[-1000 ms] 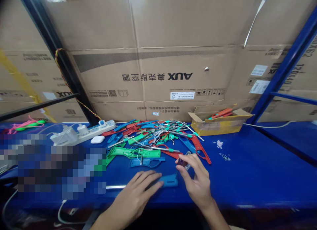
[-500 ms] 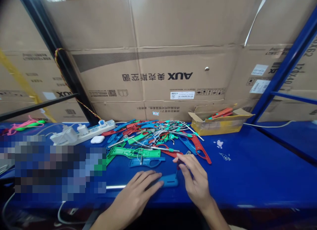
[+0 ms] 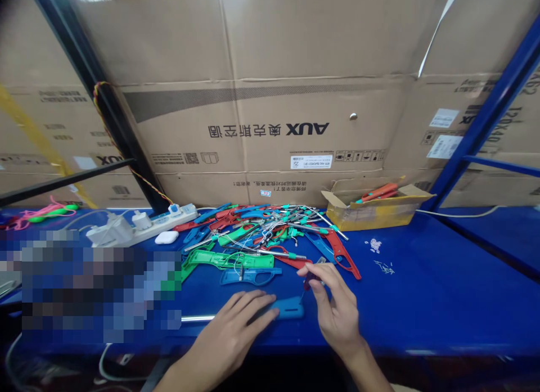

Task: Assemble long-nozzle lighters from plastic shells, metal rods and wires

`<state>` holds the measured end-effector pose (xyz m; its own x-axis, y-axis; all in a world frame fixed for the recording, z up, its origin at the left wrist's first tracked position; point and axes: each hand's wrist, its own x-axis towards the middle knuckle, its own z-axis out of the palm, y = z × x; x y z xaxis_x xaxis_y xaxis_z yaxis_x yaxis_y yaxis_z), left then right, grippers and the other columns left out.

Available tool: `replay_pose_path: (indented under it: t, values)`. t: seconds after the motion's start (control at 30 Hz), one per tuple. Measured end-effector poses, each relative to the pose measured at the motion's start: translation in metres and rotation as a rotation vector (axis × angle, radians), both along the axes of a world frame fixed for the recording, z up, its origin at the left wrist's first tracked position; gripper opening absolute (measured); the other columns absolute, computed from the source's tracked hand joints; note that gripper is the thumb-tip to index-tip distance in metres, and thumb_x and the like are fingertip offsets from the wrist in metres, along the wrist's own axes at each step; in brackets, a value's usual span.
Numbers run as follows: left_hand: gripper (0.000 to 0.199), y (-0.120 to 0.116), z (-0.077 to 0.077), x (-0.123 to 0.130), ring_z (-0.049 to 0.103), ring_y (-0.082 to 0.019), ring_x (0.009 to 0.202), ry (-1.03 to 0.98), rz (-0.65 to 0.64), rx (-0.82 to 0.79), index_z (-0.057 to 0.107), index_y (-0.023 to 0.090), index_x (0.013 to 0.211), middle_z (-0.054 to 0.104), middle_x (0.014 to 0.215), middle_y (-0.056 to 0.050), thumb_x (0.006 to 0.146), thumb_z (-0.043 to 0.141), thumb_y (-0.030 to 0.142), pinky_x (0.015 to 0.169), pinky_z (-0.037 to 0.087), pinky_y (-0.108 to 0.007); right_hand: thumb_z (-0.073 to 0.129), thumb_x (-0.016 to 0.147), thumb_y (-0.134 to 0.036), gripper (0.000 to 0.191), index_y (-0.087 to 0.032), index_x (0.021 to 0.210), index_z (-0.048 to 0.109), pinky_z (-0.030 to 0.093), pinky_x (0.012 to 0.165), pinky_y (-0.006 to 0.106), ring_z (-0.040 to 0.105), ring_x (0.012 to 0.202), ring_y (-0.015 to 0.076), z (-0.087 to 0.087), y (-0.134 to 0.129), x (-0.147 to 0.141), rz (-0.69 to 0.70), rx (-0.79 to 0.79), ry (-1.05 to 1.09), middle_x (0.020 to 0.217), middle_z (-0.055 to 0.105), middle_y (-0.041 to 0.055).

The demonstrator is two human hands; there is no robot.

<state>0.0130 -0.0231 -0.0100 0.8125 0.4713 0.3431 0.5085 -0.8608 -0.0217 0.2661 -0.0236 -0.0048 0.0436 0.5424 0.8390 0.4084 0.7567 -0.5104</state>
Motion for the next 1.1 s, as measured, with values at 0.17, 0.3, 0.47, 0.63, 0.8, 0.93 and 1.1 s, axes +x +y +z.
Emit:
replay_pose_path:
  t: [0.17,0.3,0.47,0.63,0.8,0.93,1.1]
  values:
    - [0.055,0.0003,-0.0002,0.0005,0.050,-0.027,0.135,0.009,0.002,-0.005,0.048,0.023,0.147,0.052,0.153,-0.004,0.096,0.047,0.001,0.106,0.046,-0.045,0.065,0.094,-0.006,0.036,-0.026,0.124,0.065,0.053,0.074,0.034,0.064,0.084,0.0181,0.0019,0.0035,0.0013,-0.004,0.065,0.029,0.093,0.069,0.0025]
    - [0.055,-0.0007,0.0001,0.0003,0.051,-0.027,0.134,0.005,-0.002,-0.008,0.048,0.022,0.147,0.053,0.152,-0.004,0.096,0.046,0.001,0.105,0.047,-0.046,0.064,0.095,-0.008,0.033,-0.024,0.124,0.068,0.053,0.077,0.037,0.064,0.086,0.0206,0.0060,0.0030,0.0030,-0.019,0.106,-0.050,0.095,0.069,0.0047]
    - [0.055,-0.0010,0.0020,0.0010,0.051,-0.027,0.134,0.008,0.004,-0.017,0.048,0.023,0.147,0.053,0.152,-0.004,0.096,0.047,0.002,0.105,0.047,-0.047,0.050,0.098,-0.002,0.045,-0.024,0.135,0.064,0.055,0.077,0.039,0.068,0.094,0.0230,0.0056,-0.0016,0.0010,-0.038,0.089,-0.118,0.109,0.073,0.0087]
    - [0.058,-0.0010,0.0043,0.0016,0.051,-0.028,0.135,0.011,0.001,-0.012,0.048,0.022,0.147,0.053,0.152,-0.005,0.094,0.049,0.001,0.106,0.047,-0.046,0.060,0.095,-0.006,0.041,-0.026,0.130,0.065,0.055,0.073,0.037,0.067,0.087,0.0213,0.0037,0.0012,0.0017,-0.017,0.066,-0.074,0.099,0.071,0.0060]
    - [0.055,-0.0011,0.0036,0.0011,0.051,-0.027,0.134,0.012,-0.001,-0.003,0.049,0.022,0.146,0.054,0.151,-0.005,0.094,0.050,0.002,0.107,0.046,-0.045,0.068,0.093,-0.013,0.032,-0.027,0.122,0.068,0.055,0.075,0.038,0.065,0.086,0.0213,0.0021,0.0032,0.0053,-0.051,0.051,-0.070,0.099,0.069,0.0060]
    - [0.055,-0.0007,0.0038,0.0011,0.051,-0.026,0.134,0.012,0.002,0.003,0.049,0.022,0.146,0.054,0.150,-0.006,0.095,0.049,0.001,0.107,0.045,-0.043,0.055,0.099,-0.010,0.033,-0.024,0.127,0.066,0.055,0.076,0.039,0.065,0.093,0.0227,0.0035,-0.0007,0.0041,-0.015,0.038,-0.099,0.105,0.070,0.0089]
    - [0.054,-0.0011,0.0052,0.0012,0.051,-0.026,0.134,0.010,0.002,0.001,0.050,0.022,0.146,0.055,0.150,-0.006,0.096,0.048,0.002,0.108,0.045,-0.043,0.056,0.098,-0.007,0.039,-0.025,0.132,0.062,0.057,0.071,0.035,0.067,0.085,0.0199,0.0045,-0.0010,-0.0002,0.014,0.013,-0.032,0.097,0.071,0.0056]
